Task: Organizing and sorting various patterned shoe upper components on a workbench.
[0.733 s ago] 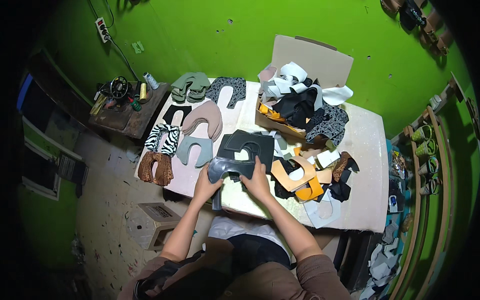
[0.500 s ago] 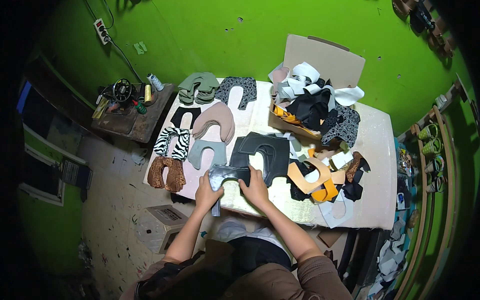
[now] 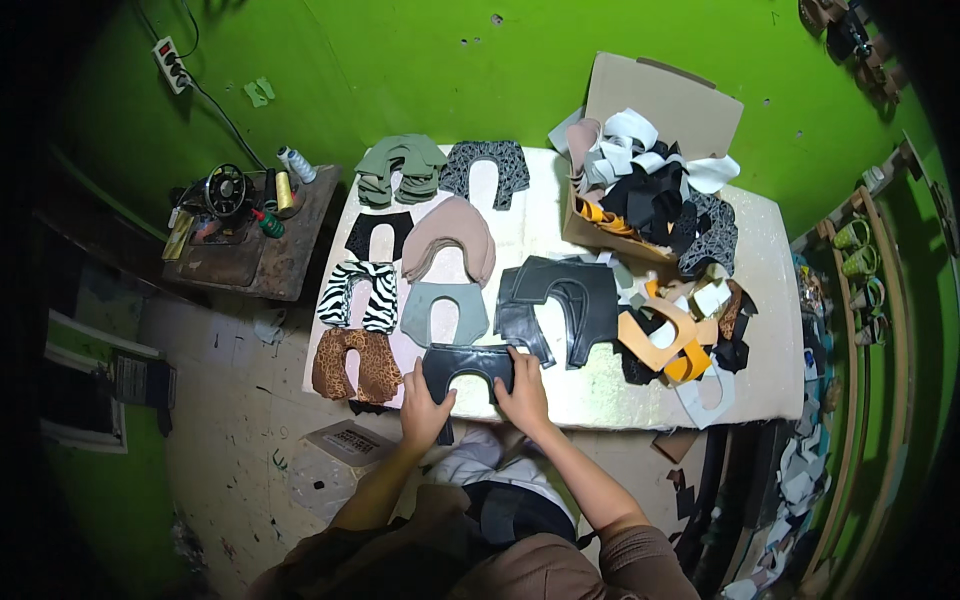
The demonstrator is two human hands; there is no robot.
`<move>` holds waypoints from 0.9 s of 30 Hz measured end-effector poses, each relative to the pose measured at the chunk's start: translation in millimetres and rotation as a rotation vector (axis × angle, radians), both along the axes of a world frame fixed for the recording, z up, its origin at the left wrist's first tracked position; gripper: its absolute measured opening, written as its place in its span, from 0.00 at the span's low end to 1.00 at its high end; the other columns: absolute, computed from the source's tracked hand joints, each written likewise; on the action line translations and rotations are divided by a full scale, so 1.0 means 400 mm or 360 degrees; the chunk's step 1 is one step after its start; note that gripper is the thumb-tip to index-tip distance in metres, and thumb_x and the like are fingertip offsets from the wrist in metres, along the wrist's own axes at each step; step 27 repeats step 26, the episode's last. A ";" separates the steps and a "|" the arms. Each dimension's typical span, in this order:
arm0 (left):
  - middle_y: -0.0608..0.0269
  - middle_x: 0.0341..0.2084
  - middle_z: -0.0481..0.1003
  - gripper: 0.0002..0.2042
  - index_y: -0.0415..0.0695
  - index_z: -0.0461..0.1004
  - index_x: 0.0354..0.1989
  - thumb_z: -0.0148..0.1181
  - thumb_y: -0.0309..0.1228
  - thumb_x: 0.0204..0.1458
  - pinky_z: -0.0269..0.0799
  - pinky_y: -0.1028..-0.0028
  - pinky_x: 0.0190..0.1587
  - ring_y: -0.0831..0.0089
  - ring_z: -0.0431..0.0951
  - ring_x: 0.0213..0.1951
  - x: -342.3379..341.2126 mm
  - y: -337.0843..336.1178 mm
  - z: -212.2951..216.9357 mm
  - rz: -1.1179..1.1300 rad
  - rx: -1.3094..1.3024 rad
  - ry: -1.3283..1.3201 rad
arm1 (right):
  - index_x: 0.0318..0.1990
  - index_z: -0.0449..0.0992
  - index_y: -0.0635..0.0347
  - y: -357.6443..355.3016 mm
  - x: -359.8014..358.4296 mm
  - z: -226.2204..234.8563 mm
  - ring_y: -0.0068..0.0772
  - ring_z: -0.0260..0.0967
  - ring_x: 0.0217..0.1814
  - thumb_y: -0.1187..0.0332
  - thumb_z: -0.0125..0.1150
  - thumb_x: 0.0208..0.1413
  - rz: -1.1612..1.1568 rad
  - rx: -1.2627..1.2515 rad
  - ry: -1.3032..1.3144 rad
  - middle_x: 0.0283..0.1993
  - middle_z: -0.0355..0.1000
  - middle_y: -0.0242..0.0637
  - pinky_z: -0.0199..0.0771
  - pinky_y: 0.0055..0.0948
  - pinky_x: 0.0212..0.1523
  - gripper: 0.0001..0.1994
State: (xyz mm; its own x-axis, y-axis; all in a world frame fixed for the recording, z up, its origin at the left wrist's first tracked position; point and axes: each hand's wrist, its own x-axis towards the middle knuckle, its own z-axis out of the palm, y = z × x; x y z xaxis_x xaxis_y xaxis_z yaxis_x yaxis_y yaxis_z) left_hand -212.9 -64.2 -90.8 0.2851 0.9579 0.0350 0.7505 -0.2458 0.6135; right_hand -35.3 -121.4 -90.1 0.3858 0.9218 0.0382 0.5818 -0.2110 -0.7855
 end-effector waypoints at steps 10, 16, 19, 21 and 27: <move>0.44 0.49 0.61 0.40 0.27 0.54 0.57 0.65 0.40 0.40 0.67 0.65 0.46 0.51 0.66 0.47 -0.082 0.025 -0.040 -0.0256 0.0290 0.0423 | 0.56 0.61 0.69 0.009 -0.133 -0.059 0.59 0.55 0.54 0.67 0.61 0.44 -0.0159 -0.0086 -0.0382 0.50 0.56 0.60 0.58 0.45 0.53 0.30; 0.46 0.47 0.62 0.40 0.24 0.54 0.55 0.63 0.43 0.41 0.71 0.70 0.44 0.56 0.67 0.47 -0.038 0.095 -0.055 -0.0327 0.0275 0.0561 | 0.54 0.64 0.68 0.079 -0.094 -0.053 0.54 0.58 0.52 0.67 0.61 0.41 -0.0184 -0.0018 -0.0592 0.48 0.59 0.57 0.60 0.44 0.51 0.29; 0.44 0.43 0.63 0.40 0.22 0.54 0.54 0.62 0.42 0.40 0.70 0.67 0.44 0.55 0.68 0.44 -0.014 0.123 -0.051 -0.0357 0.0206 0.0569 | 0.53 0.66 0.66 0.104 -0.078 -0.051 0.54 0.59 0.52 0.66 0.62 0.40 -0.0214 -0.0076 -0.0652 0.48 0.60 0.56 0.61 0.42 0.51 0.29; 0.45 0.43 0.62 0.40 0.22 0.55 0.54 0.62 0.43 0.40 0.71 0.67 0.42 0.55 0.68 0.43 -0.012 0.124 -0.040 -0.0373 0.0146 0.0617 | 0.53 0.67 0.66 0.107 -0.081 -0.039 0.54 0.59 0.52 0.66 0.62 0.40 -0.0203 -0.0124 -0.0646 0.48 0.60 0.56 0.62 0.42 0.51 0.29; 0.47 0.45 0.62 0.43 0.21 0.53 0.55 0.62 0.46 0.40 0.73 0.66 0.42 0.56 0.69 0.43 -0.036 0.091 -0.018 -0.0390 -0.0122 0.0841 | 0.55 0.66 0.64 0.067 -0.101 -0.019 0.51 0.60 0.51 0.65 0.62 0.39 -0.0106 -0.0393 -0.0542 0.46 0.61 0.52 0.63 0.41 0.51 0.30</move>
